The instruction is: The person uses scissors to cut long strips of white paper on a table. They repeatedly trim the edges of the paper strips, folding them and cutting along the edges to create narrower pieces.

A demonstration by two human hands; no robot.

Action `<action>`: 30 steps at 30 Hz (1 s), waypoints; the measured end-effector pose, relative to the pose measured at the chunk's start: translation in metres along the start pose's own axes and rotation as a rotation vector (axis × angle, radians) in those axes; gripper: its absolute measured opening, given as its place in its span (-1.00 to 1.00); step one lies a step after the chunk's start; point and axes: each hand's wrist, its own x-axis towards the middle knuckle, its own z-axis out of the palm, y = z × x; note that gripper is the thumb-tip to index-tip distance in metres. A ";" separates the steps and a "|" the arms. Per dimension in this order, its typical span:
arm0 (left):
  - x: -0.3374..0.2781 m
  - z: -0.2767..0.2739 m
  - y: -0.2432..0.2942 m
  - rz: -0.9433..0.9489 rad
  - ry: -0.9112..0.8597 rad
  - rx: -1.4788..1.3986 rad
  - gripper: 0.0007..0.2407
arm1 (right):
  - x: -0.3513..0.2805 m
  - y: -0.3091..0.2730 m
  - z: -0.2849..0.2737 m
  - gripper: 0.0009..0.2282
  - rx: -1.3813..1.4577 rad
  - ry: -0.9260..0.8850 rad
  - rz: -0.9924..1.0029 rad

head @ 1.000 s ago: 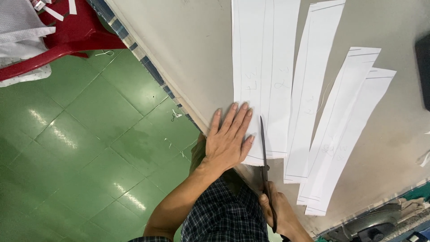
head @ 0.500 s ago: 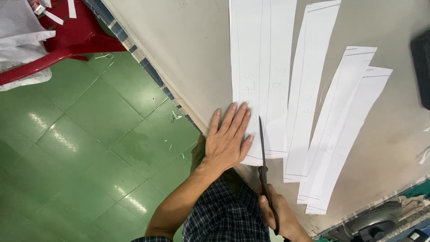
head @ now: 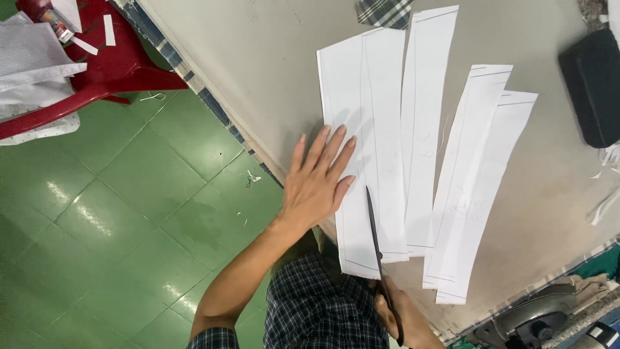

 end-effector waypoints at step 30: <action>0.010 0.007 -0.006 0.010 -0.118 0.112 -0.46 | 0.000 -0.020 0.002 -0.45 -0.178 0.117 -0.150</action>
